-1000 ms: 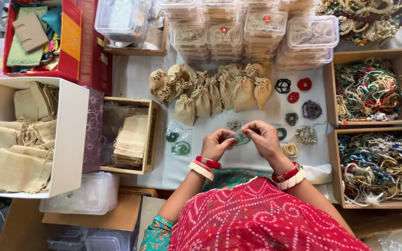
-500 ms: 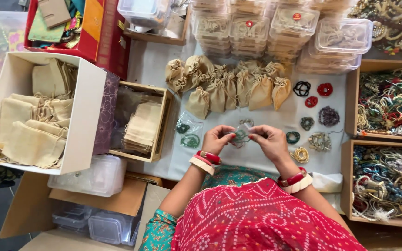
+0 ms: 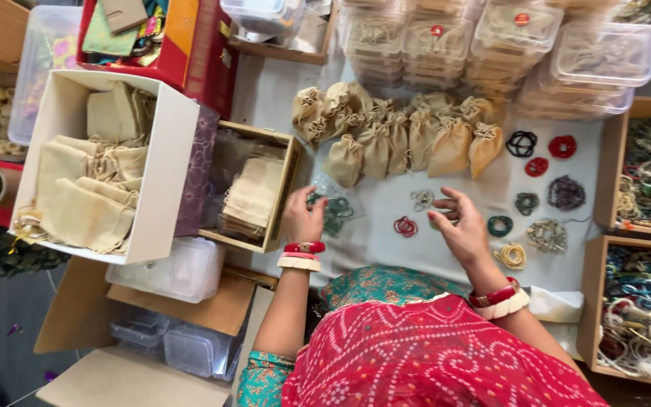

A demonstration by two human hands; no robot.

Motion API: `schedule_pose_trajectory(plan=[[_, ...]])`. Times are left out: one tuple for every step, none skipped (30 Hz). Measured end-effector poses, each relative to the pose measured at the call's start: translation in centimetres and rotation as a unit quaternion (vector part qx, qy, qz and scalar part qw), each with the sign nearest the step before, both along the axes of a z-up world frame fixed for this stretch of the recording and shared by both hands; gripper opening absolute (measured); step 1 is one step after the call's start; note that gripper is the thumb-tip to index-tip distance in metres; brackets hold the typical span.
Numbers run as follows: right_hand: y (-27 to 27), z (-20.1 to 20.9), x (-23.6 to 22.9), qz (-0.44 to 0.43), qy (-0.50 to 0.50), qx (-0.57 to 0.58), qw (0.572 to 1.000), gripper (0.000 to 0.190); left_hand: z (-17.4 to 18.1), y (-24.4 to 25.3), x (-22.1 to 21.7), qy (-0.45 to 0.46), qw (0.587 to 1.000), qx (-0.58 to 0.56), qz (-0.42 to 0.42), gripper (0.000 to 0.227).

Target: Sorting, organizing, and packaging various jewelry items such as beads and bangles into containers.

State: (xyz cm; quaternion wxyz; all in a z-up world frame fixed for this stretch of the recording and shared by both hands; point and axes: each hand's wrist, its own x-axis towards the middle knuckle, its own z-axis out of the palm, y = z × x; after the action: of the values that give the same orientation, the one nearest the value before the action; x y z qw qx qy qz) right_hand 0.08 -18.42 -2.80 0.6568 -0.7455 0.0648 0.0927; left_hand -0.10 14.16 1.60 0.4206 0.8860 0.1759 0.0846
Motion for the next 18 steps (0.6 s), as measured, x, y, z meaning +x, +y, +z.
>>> schedule_pose_trajectory(plan=[[0.1,0.9,0.0,0.001,0.001,0.003,1.0,0.058,0.5,0.7,0.6,0.001,1.0,0.003,0.001,0.028],[0.1,1.9,-0.1,-0.002,-0.01,-0.029,1.0,0.054,1.1,1.4,1.1,-0.032,0.999,0.032,0.028,0.025],[0.2,2.8,-0.1,-0.004,-0.021,-0.062,0.998,0.051,1.7,2.1,1.6,-0.065,0.994,0.062,0.056,0.022],[-0.1,2.7,-0.5,-0.001,-0.021,-0.059,0.998,0.051,1.5,3.4,2.2,-0.064,0.994,0.064,0.058,0.022],[-0.1,2.6,-0.4,-0.005,-0.031,-0.063,0.998,0.048,1.4,5.0,2.8,-0.079,0.99,0.093,0.07,0.017],[0.0,2.5,-0.3,-0.01,-0.041,-0.066,0.997,0.046,1.5,6.8,3.3,-0.093,0.985,0.121,0.082,0.014],[-0.2,2.1,-0.4,-0.001,-0.045,-0.06,0.997,0.046,0.9,8.2,3.9,-0.096,0.983,0.127,0.09,0.014],[-0.3,1.7,-0.4,-0.004,-0.044,-0.051,0.998,0.043,0.3,9.7,4.5,-0.08,0.981,0.147,0.096,0.013],[-0.6,1.3,-0.4,-0.01,-0.045,-0.042,0.998,0.041,-0.2,11.1,5.3,-0.067,0.979,0.166,0.1,0.014],[-0.3,1.8,-0.4,-0.004,-0.049,-0.036,0.998,0.041,-1.9,12.8,5.8,-0.07,0.977,0.172,0.107,0.014],[-0.3,2.4,-0.5,-0.007,-0.045,-0.056,0.997,0.038,-3.6,14.4,6.5,-0.057,0.974,0.184,0.115,0.017],[-0.2,2.9,-0.6,-0.01,-0.041,-0.077,0.996,0.036,-5.4,16.0,7.4,-0.044,0.972,0.196,0.123,0.021],[-0.2,2.8,-0.7,-0.009,-0.043,-0.075,0.996,0.036,-7.1,17.0,8.1,-0.046,0.971,0.198,0.125,0.021],[-0.1,2.7,-0.7,-0.005,-0.037,-0.075,0.996,0.035,-8.9,18.1,8.9,-0.036,0.969,0.212,0.121,0.031],[-0.2,2.7,-0.9,-0.001,-0.032,-0.077,0.997,0.034,-10.8,19.0,9.6,-0.024,0.967,0.226,0.117,0.045],[-0.2,2.7,-0.9,0.0,-0.033,-0.077,0.996,0.034,-10.4,18.9,10.3,-0.025,0.967,0.226,0.118,0.045],[-0.2,2.8,-1.0,0.008,-0.032,-0.085,0.996,0.034,-10.0,18.6,11.0,0.006,0.967,0.211,0.145,0.052],[-0.2,2.8,-1.0,0.016,-0.03,-0.093,0.995,0.033,-9.6,18.3,11.8,0.037,0.965,0.195,0.173,0.063]])
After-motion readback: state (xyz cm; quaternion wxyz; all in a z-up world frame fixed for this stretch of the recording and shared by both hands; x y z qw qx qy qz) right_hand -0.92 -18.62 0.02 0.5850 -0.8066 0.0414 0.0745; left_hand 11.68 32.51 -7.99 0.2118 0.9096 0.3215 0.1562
